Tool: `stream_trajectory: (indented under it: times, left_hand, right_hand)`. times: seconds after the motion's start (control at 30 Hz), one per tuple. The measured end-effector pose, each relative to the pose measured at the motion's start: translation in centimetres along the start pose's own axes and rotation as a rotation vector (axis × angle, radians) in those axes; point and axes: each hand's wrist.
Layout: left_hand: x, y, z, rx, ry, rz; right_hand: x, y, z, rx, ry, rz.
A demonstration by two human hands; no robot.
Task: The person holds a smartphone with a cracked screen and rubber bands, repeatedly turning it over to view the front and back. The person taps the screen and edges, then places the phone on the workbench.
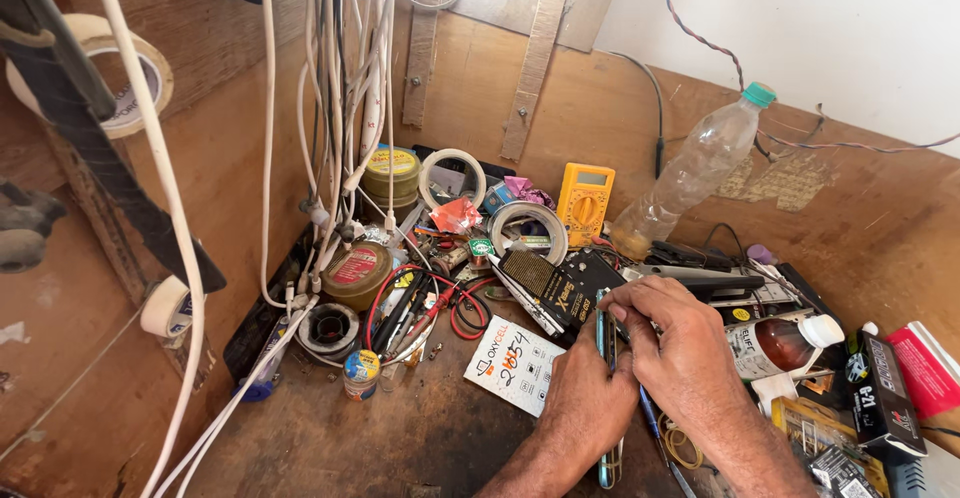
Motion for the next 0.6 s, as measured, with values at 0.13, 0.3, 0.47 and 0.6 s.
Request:
stream_trajectory:
  times: [0.13,0.3,0.47,0.6]
  left_hand:
    - [0.1,0.2,0.6,0.0,0.04,-0.025]
    - [0.8,0.8,1.5,-0.137,-0.063,0.058]
    - [2.2,0.8,3.2,-0.747,-0.06,0.295]
    - [3.8,0.8,3.2,-1.096,-0.072,0.469]
  right_hand:
    - [-0.1,0.2,-0.2,0.004,0.006,0.01]
    - [-0.2,-0.2,-0.7,0.014,0.01,0.017]
    - [-2.1,-1.9,-2.4,0.388,0.295,-0.198]
    - [-4.1,-2.4,-4.2,0.662,0.487,-0.319]
Point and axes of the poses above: each hand's wrist, its own x-axis towards the middle knuckle, its own y-axis out of the palm, z = x × y, and after that the axes turned 6 degrees about z, right-handed
